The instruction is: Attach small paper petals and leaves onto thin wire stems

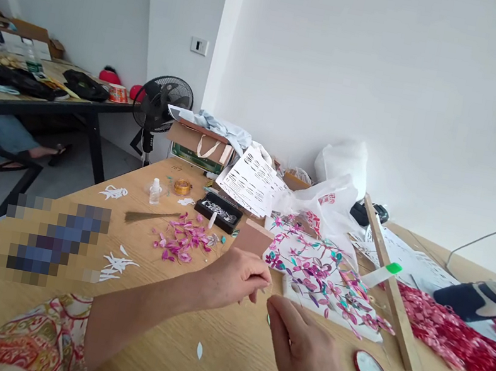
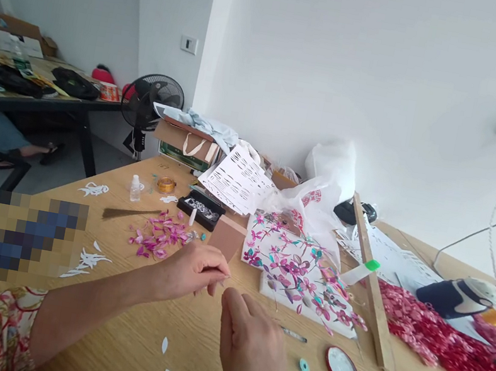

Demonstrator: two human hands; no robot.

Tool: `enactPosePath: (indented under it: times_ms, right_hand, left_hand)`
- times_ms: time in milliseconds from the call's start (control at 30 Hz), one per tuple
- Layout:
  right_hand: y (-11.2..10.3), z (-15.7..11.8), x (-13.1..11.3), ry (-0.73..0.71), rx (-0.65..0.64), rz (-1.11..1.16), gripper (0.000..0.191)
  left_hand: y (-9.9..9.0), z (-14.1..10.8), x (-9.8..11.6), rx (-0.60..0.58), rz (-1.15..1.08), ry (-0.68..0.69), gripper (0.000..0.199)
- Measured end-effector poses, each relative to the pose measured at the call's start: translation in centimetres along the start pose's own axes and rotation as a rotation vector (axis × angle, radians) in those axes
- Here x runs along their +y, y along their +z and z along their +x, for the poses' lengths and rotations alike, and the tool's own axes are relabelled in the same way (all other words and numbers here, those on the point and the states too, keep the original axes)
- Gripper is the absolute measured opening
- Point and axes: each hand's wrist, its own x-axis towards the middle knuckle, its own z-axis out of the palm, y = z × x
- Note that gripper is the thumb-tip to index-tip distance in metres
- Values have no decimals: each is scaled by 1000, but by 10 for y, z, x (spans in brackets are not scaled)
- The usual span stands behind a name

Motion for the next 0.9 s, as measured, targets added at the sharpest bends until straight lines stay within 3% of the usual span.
enactPosePath:
  times_ms: [67,133,233,300,433,600,733,833,900]
  right_hand:
    - [-11,3,2,-40,-33,-49,32]
    - [-23,7,10,-50,-105,-11,31]
    - [-32,14,26,8,-200,193,28]
    - [-29,15,33,72,-204,345,27]
    - [-4,7,31,152,-113,469,28]
    - [16,-7,9,126,97,247,26]
    - [2,-9,0,5,88,24,30]
    - [-20,-1,5,-48,25,-60,33]
    - [-31,5,14,-28,-50,6,29]
  left_hand:
    - [0,-2,1,-68,85,72,16]
    - [0,-4,3,-170,43,58,15]
    - [-1,-5,4,-317,-210,-84,10]
    - [-3,-5,3,-350,-385,-146,10]
    - [-3,0,-2,-239,-556,-132,16]
    - [0,2,-4,-55,-409,-124,14]
    - [3,-1,0,3,-147,-37,14]
    - [3,-5,4,-96,-42,2,15]
    - [1,-6,5,-188,-101,-40,14]
